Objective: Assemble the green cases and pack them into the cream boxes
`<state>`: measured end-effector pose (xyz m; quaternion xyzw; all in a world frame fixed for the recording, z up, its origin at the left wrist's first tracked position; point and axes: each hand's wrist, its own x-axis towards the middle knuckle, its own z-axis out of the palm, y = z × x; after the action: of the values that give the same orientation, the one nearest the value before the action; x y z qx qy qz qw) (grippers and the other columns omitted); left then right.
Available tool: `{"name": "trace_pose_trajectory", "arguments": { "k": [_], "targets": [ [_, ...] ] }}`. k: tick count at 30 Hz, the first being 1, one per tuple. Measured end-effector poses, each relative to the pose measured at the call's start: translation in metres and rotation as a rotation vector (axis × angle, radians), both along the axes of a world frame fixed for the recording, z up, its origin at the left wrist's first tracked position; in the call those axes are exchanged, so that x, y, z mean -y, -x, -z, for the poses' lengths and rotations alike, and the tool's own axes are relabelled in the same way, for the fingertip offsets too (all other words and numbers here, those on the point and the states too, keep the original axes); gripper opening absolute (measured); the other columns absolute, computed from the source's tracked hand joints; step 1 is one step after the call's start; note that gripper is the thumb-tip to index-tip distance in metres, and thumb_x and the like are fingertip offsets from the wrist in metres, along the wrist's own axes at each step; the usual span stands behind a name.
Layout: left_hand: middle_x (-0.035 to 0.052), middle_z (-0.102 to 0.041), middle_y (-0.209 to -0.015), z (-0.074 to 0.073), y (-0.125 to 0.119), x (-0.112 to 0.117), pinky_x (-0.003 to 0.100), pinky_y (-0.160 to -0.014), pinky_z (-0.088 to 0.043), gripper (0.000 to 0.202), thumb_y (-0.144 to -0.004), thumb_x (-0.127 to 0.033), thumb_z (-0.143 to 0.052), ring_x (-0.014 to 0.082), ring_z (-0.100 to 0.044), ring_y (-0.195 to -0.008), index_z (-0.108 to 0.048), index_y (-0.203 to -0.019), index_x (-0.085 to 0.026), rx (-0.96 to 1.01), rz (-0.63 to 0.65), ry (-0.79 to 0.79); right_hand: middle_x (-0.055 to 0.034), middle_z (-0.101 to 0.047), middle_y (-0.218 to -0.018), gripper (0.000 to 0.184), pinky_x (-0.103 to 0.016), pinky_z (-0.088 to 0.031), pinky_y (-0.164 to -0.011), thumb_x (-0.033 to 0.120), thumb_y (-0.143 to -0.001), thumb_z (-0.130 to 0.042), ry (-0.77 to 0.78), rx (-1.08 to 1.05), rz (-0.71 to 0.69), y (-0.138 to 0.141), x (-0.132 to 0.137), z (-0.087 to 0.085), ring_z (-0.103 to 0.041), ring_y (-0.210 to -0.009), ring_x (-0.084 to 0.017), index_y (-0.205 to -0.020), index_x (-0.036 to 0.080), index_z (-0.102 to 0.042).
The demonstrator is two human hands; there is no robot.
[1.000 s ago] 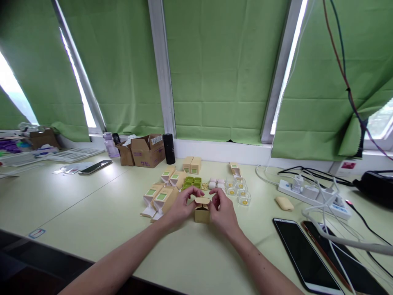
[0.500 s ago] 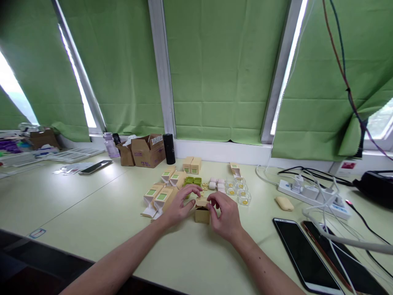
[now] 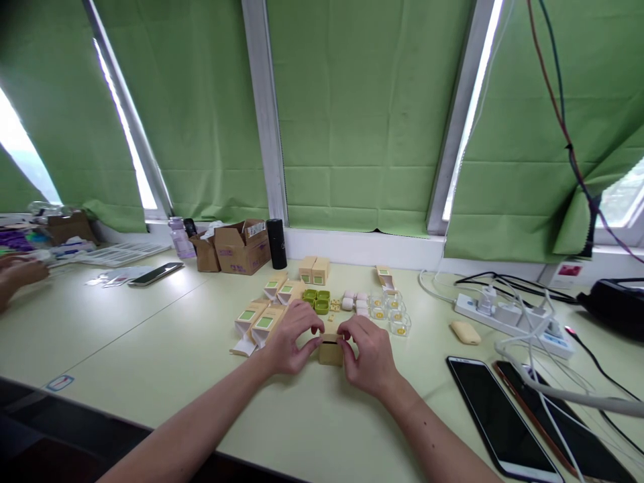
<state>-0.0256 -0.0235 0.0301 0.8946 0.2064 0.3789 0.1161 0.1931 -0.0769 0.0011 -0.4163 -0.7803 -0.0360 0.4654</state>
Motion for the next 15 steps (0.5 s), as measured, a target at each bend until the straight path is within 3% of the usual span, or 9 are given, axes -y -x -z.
{"name": "trace_pose_trajectory", "arguments": {
  "k": [15],
  "targets": [
    [-0.0015, -0.054, -0.068, 0.0062, -0.0029, -0.0032, 0.039, -0.081, -0.038, 0.008, -0.083, -0.014, -0.057, 0.0168, -0.05, -0.068, -0.058, -0.087, -0.021, -0.004, 0.022, -0.21, -0.0015, -0.059, -0.078, 0.017, -0.028, -0.038, -0.062, 0.005, -0.083, -0.056, -0.128, 0.012, -0.049, 0.0006, -0.0012, 0.0016, -0.054, -0.071, -0.017, -0.09, 0.021, -0.056]
  ]
}}
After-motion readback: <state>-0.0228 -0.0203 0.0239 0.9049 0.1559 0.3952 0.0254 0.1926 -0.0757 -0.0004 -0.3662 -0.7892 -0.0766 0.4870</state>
